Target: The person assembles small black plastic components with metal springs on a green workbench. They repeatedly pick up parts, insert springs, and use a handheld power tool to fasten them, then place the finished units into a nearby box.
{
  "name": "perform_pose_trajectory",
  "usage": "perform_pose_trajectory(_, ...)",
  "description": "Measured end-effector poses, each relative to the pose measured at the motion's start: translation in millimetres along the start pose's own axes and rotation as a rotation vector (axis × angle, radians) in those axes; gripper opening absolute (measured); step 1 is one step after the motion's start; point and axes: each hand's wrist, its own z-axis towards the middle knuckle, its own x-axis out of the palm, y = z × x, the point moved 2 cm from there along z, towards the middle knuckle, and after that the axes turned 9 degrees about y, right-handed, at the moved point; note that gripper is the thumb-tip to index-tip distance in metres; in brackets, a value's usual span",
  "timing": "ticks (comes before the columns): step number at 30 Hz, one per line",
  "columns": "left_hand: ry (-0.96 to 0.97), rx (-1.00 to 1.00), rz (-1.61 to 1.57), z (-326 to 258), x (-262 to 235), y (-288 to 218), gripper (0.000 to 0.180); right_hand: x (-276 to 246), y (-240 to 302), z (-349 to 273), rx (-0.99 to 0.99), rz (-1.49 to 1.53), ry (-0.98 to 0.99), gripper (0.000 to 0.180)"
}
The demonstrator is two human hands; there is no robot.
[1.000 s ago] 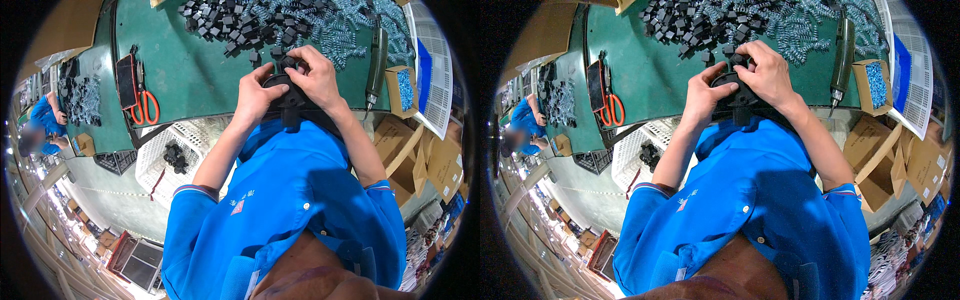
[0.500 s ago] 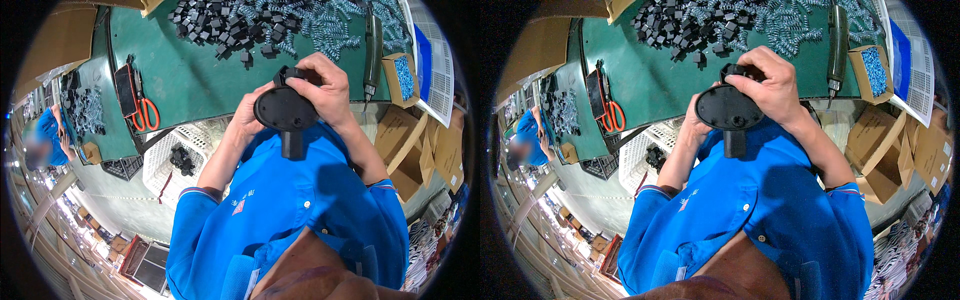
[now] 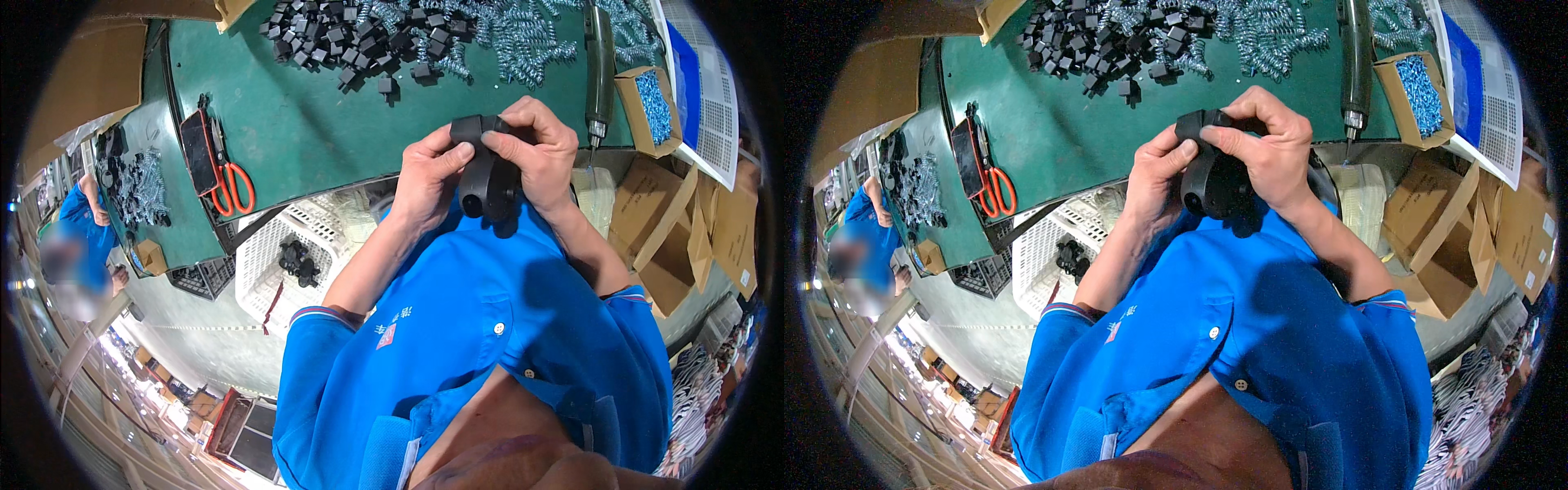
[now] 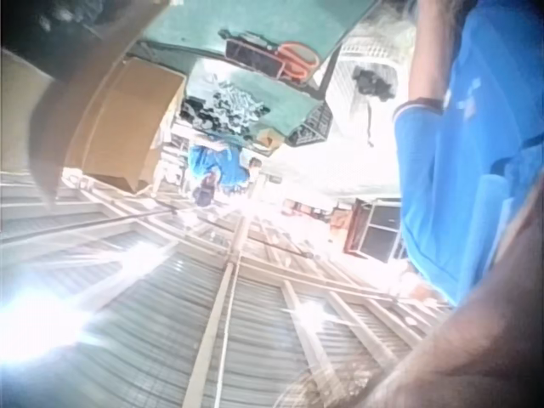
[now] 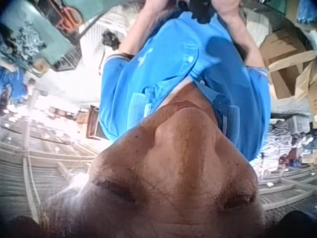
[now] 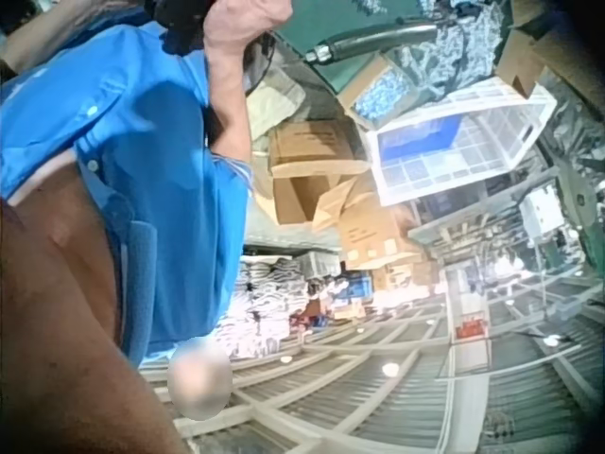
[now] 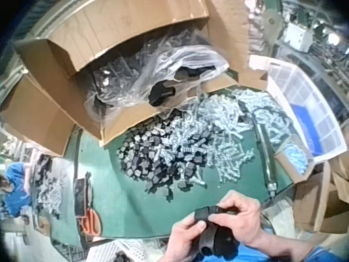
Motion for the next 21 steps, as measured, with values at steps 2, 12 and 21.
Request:
perform_pose_trajectory(2, 0.011, 0.0, -0.012, -0.6, -0.6, 1.2, 0.032, -1.1, -2.0, -4.1, -0.018, 0.036, -0.025, 0.017)
perform_pose_trajectory(12, 0.114, -0.122, 0.19, 8.0, -12.8, -8.7, 0.039, -27.6, 23.5, 6.8, 0.033, -0.242, 0.347, 0.019)
perform_pose_trajectory(21, -0.003, 0.155, 1.378, 12.0, 16.5, -52.0, 0.036, -24.7, -25.6, 11.9, -0.041, -0.165, 0.374, 0.016)
